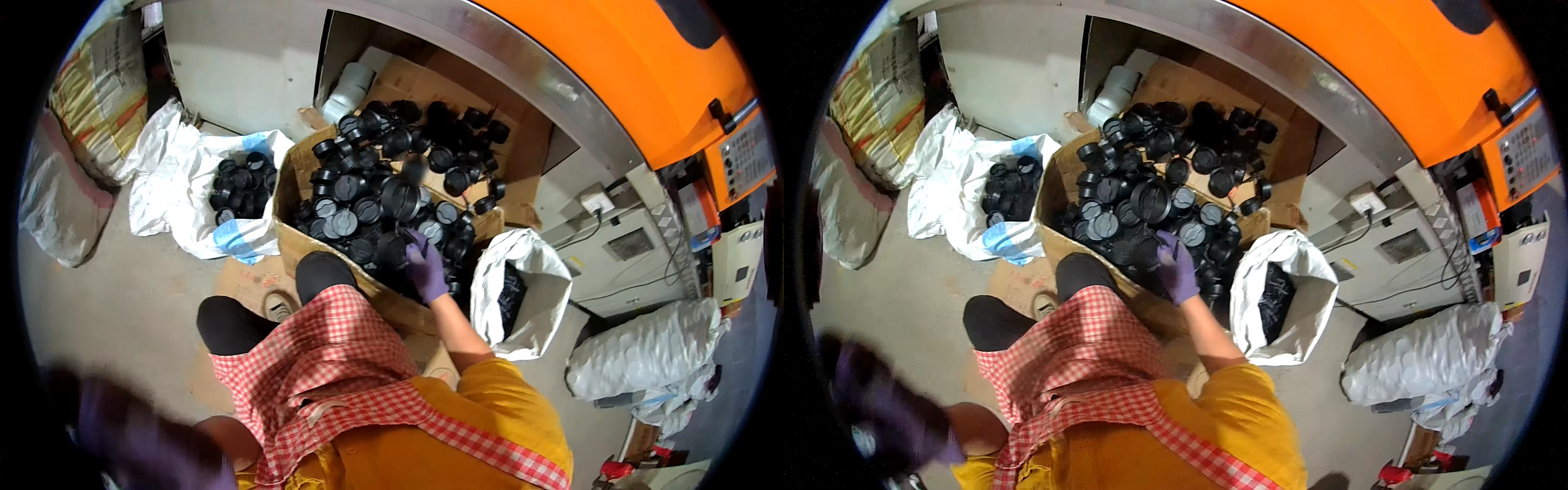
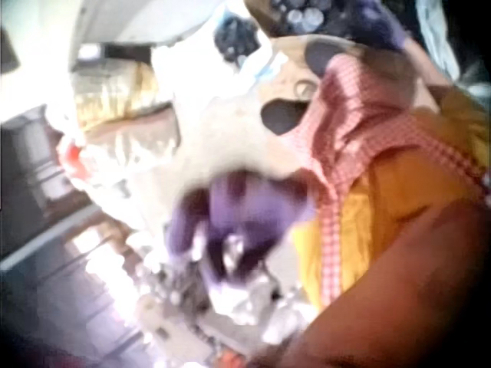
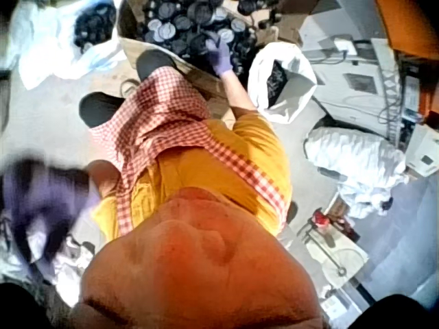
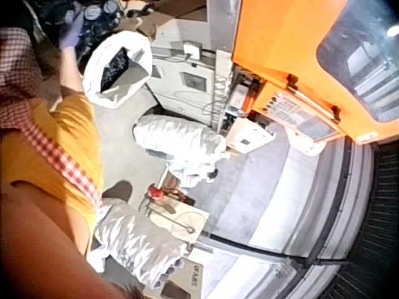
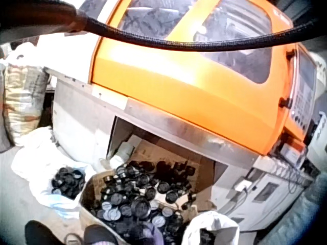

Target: The person sits on the floor in a warehouse and sorts black plastic parts from a cardboard box into a white sack. They pick up the parts one by one, inspect them, and place them into the sack. Another person is visible in the background moving around the warehouse.

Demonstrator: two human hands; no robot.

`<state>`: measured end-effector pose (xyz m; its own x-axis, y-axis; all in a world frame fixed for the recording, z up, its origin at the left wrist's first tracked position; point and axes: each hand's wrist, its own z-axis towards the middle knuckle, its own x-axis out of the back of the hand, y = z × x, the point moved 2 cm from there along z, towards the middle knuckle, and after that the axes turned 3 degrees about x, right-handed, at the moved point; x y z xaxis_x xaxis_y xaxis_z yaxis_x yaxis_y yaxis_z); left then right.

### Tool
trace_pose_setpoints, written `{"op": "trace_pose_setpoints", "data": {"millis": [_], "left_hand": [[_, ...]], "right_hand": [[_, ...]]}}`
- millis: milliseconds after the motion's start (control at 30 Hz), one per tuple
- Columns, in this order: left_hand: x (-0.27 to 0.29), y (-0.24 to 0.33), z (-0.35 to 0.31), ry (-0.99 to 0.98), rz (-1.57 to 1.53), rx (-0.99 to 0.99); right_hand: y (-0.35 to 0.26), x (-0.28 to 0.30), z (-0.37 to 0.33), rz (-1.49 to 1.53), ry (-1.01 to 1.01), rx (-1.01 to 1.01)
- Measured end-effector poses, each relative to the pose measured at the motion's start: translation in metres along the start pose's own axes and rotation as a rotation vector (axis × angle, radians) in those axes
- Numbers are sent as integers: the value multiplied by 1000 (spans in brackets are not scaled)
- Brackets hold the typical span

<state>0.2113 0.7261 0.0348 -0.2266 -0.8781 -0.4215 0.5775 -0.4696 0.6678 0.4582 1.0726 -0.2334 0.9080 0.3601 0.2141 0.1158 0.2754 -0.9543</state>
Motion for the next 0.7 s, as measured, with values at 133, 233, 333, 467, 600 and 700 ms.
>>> {"op": "trace_pose_setpoints", "data": {"millis": [133, 233, 333, 467, 600, 700], "left_hand": [[-67, -119, -54, -443, -156, 885], [-80, -169, -99, -661, -57, 1370], [-71, -175, -127, -995, -175, 1502], [-50, -158, -169, -1024, -249, 1646], [2, -150, -219, -1317, -315, 1555], [20, -130, -217, -1581, 274, 1234]], "right_hand": [[-73, -14, -3, -247, -298, 285], [-94, -22, -10, -165, -550, 290], [-109, -32, -15, -288, -750, 532], [-106, -36, -28, -375, -625, 779], [-64, -65, -102, -650, -918, 274], [-72, -60, -117, -568, -808, 219]]}}
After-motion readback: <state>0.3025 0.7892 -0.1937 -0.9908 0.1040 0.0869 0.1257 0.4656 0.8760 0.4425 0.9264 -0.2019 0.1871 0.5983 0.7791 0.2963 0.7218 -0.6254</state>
